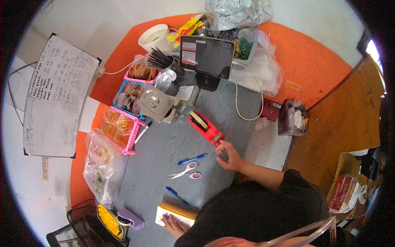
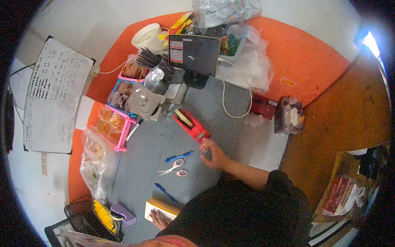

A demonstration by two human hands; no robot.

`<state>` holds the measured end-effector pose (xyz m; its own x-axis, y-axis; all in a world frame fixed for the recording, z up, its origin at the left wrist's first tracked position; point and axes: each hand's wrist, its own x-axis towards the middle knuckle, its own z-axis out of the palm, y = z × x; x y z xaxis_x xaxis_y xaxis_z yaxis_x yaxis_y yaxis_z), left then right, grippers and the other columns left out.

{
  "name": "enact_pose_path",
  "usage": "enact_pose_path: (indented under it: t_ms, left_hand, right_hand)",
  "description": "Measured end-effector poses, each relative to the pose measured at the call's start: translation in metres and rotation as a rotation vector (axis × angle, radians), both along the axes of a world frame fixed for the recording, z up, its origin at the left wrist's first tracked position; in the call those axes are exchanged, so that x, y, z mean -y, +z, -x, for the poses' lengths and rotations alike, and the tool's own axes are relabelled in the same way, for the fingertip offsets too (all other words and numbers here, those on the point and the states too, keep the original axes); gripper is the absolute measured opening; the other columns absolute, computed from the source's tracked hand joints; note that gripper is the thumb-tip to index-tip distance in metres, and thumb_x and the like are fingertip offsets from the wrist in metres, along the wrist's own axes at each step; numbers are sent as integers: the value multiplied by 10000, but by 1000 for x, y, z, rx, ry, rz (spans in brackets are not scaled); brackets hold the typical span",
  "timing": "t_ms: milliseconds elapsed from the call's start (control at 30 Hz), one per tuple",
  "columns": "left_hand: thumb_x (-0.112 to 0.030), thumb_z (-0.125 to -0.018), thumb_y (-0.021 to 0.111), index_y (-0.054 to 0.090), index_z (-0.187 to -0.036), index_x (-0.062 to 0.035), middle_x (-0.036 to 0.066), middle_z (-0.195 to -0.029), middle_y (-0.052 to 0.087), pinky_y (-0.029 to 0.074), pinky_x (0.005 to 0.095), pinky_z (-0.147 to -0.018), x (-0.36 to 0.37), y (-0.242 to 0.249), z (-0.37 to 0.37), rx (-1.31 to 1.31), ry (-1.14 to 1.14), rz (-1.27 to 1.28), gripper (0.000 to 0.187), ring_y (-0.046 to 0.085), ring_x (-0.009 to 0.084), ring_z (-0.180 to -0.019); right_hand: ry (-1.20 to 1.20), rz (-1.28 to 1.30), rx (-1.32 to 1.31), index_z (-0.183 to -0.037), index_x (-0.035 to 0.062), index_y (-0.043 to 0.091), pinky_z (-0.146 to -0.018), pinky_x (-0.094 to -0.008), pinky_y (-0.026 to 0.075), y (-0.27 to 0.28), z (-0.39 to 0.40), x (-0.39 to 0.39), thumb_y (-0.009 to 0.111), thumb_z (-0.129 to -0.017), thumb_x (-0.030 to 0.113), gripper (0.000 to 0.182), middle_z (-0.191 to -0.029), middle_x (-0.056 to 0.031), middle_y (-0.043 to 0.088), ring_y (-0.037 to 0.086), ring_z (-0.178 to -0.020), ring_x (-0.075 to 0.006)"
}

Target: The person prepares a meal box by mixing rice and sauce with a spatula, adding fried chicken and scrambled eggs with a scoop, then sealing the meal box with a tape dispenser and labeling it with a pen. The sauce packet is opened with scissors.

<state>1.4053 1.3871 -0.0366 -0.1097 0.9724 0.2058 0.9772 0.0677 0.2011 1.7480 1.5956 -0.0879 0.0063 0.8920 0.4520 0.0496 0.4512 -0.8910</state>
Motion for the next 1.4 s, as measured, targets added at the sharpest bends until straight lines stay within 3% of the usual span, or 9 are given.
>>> enact_pose_path:
  t_ms: [167, 233, 667, 733, 800, 867, 1100, 1300, 1400]
  left_hand:
    - [-263, -853, 351, 406, -1224, -30, 228, -1331, 299, 169, 594, -962, 0, -11, -3, -16, 31, -59, 441, 231, 437, -1246]
    - [-279, -855, 335, 408, -1215, -19, 229, -1326, 308, 173, 594, -959, 1, -8, -5, -14, 62, -29, 451, 240, 439, -1241]
    - [-309, -862, 338, 359, -1254, -2, 264, -1301, 323, 225, 535, -960, -4, -3, -10, -54, 41, -116, 498, 301, 411, -1220]
    - [-286, -850, 381, 360, -1270, -15, 188, -1339, 317, 181, 505, -995, -10, 15, -26, 14, 113, -43, 501, 266, 386, -1247]
    - [-256, -839, 399, 380, -1258, -8, 178, -1331, 338, 156, 510, -1000, -12, 21, -31, 56, 125, -33, 487, 240, 375, -1262]
    - [-218, -820, 444, 397, -1252, -26, 138, -1347, 333, 139, 503, -1007, -14, 26, -36, 93, 116, -43, 475, 232, 355, -1271]
    - [-223, -764, 565, 454, -1222, -103, 58, -1344, 358, 127, 509, -1019, -13, 40, -46, 151, 252, -21, 486, 221, 279, -1290]
    - [-260, -732, 627, 505, -1128, -69, 94, -1265, 440, 210, 490, -997, -7, 34, -48, 163, 306, -162, 456, 338, 270, -1228]
    - [-297, -739, 624, 505, -1123, -62, 90, -1255, 447, 218, 478, -996, -5, 29, -53, 113, 381, -162, 466, 348, 262, -1221]
  right_hand:
    - [111, -82, 204, -1277, 48, 246, -758, -316, 424, -3, 10, 16, 611, -713, 26, 672, -997, -102, 469, 491, -819, -174]
    - [301, 85, 208, -1295, 55, 224, -707, -300, 437, -3, 13, 20, 603, -719, 28, 690, -975, -99, 468, 490, -768, -169]
    - [248, 199, 222, -1293, 57, 227, -662, -285, 458, 5, 14, 12, 561, -747, 32, 640, -962, -101, 499, 521, -746, -159]
    - [255, 306, 268, -1289, 45, 227, -663, -286, 459, 8, 15, 12, 549, -757, 42, 622, -946, -105, 518, 527, -728, -161]
    - [164, 141, 362, -1289, 38, 223, -652, -282, 456, -9, 22, 11, 522, -778, 39, 592, -896, -90, 535, 532, -702, -157]
    - [281, 276, 176, -1284, 33, 238, -645, -273, 450, 14, 34, 17, 505, -797, 30, 555, -845, -72, 547, 536, -688, -152]
    - [834, 206, 161, -1287, 43, 231, -618, -276, 434, 63, 131, 36, 504, -810, 24, 550, -782, -62, 544, 532, -661, -145]
    - [1092, 19, 403, -1312, 65, 175, -576, -319, 427, 94, 196, 41, 496, -796, 10, 610, -716, -96, 550, 540, -607, -204]
    - [1141, 5, 681, -1320, 110, 169, -591, -410, 437, 106, 213, 40, 505, -791, 44, 631, -784, -194, 574, 575, -674, -339]
